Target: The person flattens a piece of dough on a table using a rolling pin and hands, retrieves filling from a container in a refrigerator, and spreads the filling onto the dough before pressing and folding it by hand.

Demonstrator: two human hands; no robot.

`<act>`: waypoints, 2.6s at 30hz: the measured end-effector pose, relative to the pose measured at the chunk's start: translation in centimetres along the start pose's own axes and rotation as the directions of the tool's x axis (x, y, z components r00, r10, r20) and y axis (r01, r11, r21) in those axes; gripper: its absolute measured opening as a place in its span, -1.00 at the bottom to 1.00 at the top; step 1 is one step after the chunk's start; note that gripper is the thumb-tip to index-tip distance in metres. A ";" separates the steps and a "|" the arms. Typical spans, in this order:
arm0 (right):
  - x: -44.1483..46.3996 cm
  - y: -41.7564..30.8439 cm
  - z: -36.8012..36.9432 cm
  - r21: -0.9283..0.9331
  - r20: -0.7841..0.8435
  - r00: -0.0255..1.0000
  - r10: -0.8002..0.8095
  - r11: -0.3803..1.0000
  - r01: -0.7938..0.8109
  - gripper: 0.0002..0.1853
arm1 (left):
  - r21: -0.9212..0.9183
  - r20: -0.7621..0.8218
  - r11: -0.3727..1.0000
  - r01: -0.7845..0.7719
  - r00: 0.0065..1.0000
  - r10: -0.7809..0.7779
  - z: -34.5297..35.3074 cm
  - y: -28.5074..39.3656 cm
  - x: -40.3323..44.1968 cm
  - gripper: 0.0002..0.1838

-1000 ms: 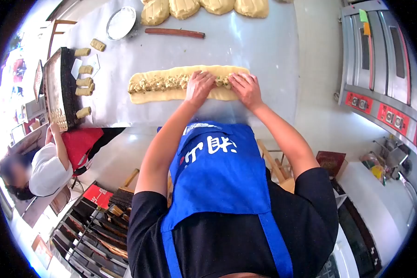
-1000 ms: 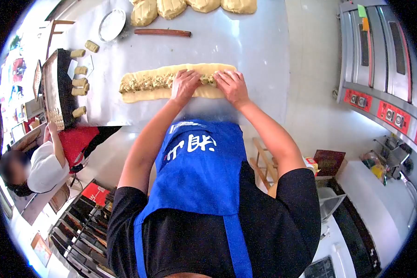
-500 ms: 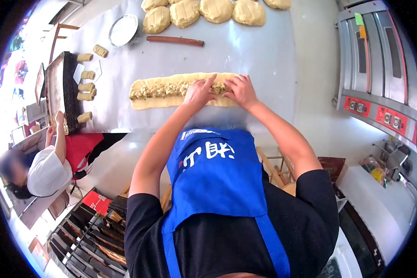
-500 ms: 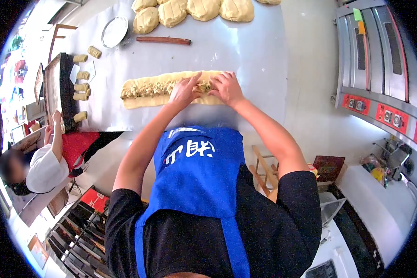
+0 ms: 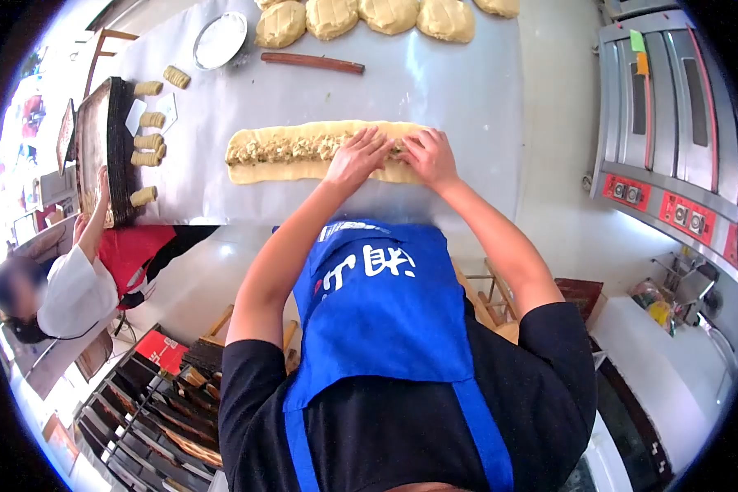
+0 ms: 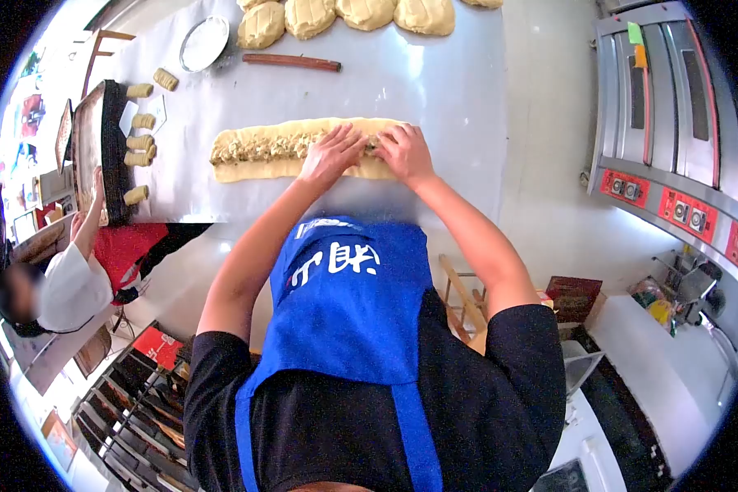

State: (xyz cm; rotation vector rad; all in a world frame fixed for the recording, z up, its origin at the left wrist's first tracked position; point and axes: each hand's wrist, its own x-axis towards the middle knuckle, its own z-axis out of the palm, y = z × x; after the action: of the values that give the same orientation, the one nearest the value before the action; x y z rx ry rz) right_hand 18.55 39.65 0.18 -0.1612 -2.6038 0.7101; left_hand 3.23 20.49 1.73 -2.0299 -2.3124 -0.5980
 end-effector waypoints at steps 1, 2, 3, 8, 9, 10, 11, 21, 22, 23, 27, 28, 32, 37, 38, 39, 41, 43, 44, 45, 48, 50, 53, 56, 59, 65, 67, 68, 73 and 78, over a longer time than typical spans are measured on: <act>-0.7 0.2 0.3 -0.040 0.033 0.999 -0.005 0.999 0.007 -0.53 | -0.002 0.001 1.000 0.005 1.000 -0.005 1.2 -0.4 -0.4 -0.36; -1.1 0.6 0.5 -0.085 0.061 0.998 -0.011 0.996 0.016 -0.51 | -0.064 0.012 0.997 0.035 0.999 -0.034 2.5 -1.0 -0.4 -0.37; -0.7 0.8 0.3 -0.091 0.058 0.998 -0.011 0.996 0.016 -0.51 | -0.125 0.023 0.990 0.060 0.998 -0.058 2.9 -1.4 0.2 -0.39; -0.5 -0.8 -1.1 -0.063 0.014 0.999 -0.039 0.997 0.040 -0.44 | -0.079 -0.039 0.997 0.016 0.999 -0.019 1.3 -0.4 1.9 -0.44; -0.7 -0.8 -0.7 -0.063 0.015 0.999 -0.034 0.997 0.035 -0.44 | -0.083 -0.035 0.996 0.014 0.999 -0.017 1.8 -0.2 1.9 -0.44; -1.1 -0.5 0.1 -0.068 0.038 0.999 -0.013 0.998 0.015 -0.40 | -0.115 -0.047 0.992 0.054 0.997 -0.059 2.9 -0.1 1.9 -0.45; -1.7 0.0 0.7 -0.074 0.062 0.998 0.009 0.997 -0.005 -0.36 | -0.149 -0.057 0.984 0.093 0.993 -0.103 3.9 0.1 1.7 -0.45; -1.7 1.1 -1.0 0.059 0.026 0.992 0.125 0.990 -0.126 -0.46 | -0.074 -0.047 0.990 0.120 0.991 -0.123 2.1 2.9 3.0 -0.41; -2.4 1.7 -1.0 0.049 0.078 0.989 0.126 0.990 -0.130 -0.43 | -0.133 0.017 0.977 0.167 0.986 -0.167 2.8 2.7 3.3 -0.43; -2.8 2.3 -1.0 0.034 0.128 0.984 0.122 0.991 -0.128 -0.40 | -0.188 0.077 0.959 0.214 0.976 -0.203 3.4 2.6 3.6 -0.45; -3.4 2.3 -0.5 0.025 -0.028 0.982 0.186 0.982 -0.186 -0.37 | -0.205 0.043 0.951 0.233 0.972 -0.229 4.5 2.7 3.7 -0.61; -3.4 2.1 -0.8 0.026 -0.033 0.983 0.178 0.984 -0.177 -0.37 | -0.198 0.036 0.952 0.232 0.973 -0.230 4.2 2.4 3.9 -0.61; -5.3 1.2 -1.4 0.008 -0.127 0.954 0.270 0.962 -0.271 -0.38 | -0.204 0.059 0.962 0.184 0.983 -0.175 2.9 3.0 4.1 -0.67; -6.6 0.2 0.3 0.030 -0.139 0.912 0.386 0.922 -0.386 -0.37 | -0.215 0.010 0.965 0.152 0.988 -0.153 5.3 2.7 3.7 -0.69; -6.7 0.0 0.5 0.014 -0.132 0.896 0.424 0.905 -0.426 -0.35 | -0.204 0.091 0.969 0.139 0.988 -0.123 5.5 2.3 3.4 -0.58; -6.8 -0.1 0.5 -0.006 -0.126 0.878 0.462 0.885 -0.466 -0.33 | -0.197 0.170 0.973 0.124 0.981 -0.091 5.5 2.0 3.3 -0.48; -6.9 -0.3 -0.4 -0.004 -0.125 0.917 0.378 0.924 -0.382 -0.29 | -0.099 0.163 0.990 0.105 0.983 -0.088 3.1 2.2 3.1 -0.31; -7.1 -0.6 -1.2 0.006 -0.118 0.946 0.301 0.953 -0.303 -0.25 | -0.003 0.170 0.996 0.088 0.982 -0.086 0.8 2.7 2.4 -0.14; -7.5 -0.8 -1.6 0.001 -0.140 0.942 0.305 0.951 -0.308 -0.22 | 0.081 0.218 0.984 0.158 0.961 -0.172 0.0 2.8 1.9 0.00; -8.3 -1.4 -1.8 -0.001 -0.148 0.938 0.312 0.949 -0.316 -0.19 | 0.164 0.265 0.959 0.231 0.926 -0.268 -0.3 3.2 0.6 0.14; -9.0 -2.2 -1.8 -0.008 -0.148 0.931 0.333 0.941 -0.337 -0.21 | 0.068 0.244 0.978 0.196 0.947 -0.207 1.3 2.6 -0.8 0.13; -9.1 -2.5 -2.1 -0.001 -0.163 0.929 0.333 0.941 -0.338 -0.22 | 0.074 0.267 0.983 0.170 0.946 -0.184 1.3 2.6 -0.7 0.12; -7.7 -2.8 -2.3 0.008 -0.206 0.926 0.317 0.947 -0.322 -0.33 | -0.050 0.302 0.994 0.100 0.950 -0.081 0.2 1.0 -0.4 0.10; -6.8 -2.7 -2.1 -0.026 -0.149 0.940 0.308 0.949 -0.315 -0.39 | -0.034 0.381 0.993 0.109 0.920 -0.088 -2.3 -1.4 0.4 0.04; -4.5 -3.0 -0.7 -0.062 -0.127 0.964 0.234 0.968 -0.243 -0.36 | 0.044 0.281 0.997 0.061 0.957 -0.071 -1.3 -3.7 -1.1 -0.01; 0.2 -6.3 2.0 -0.135 0.082 0.987 0.138 0.983 -0.126 -0.23 | -0.115 0.097 0.990 0.078 0.993 -0.067 1.9 -3.8 -2.0 -0.32; 0.3 -5.2 4.0 -0.144 0.035 0.995 0.091 0.986 -0.085 -0.27 | -0.143 0.089 0.977 0.161 0.985 -0.149 1.6 -3.4 -1.9 -0.35; 0.4 -4.5 4.2 -0.168 0.078 0.988 0.131 0.979 -0.117 -0.30 | -0.179 0.211 0.963 0.202 0.964 -0.163 1.0 -3.7 -1.9 -0.21; 1.6 -6.4 2.9 -0.226 -0.132 0.990 0.039 0.972 -0.068 -0.63 | -0.207 0.173 0.958 0.197 0.971 -0.162 -3.3 -6.1 -4.6 0.06; -1.5 -9.5 4.4 -0.053 0.149 0.980 -0.128 0.989 0.137 -0.78 | -0.086 0.161 0.967 0.238 0.962 -0.222 -1.2 -8.8 -8.6 -0.15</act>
State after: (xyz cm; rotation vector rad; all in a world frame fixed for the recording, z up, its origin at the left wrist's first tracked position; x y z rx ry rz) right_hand 18.04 29.14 1.04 0.0479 -2.7464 0.6140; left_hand -4.13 11.14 -1.73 -1.9224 -2.6860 -0.6052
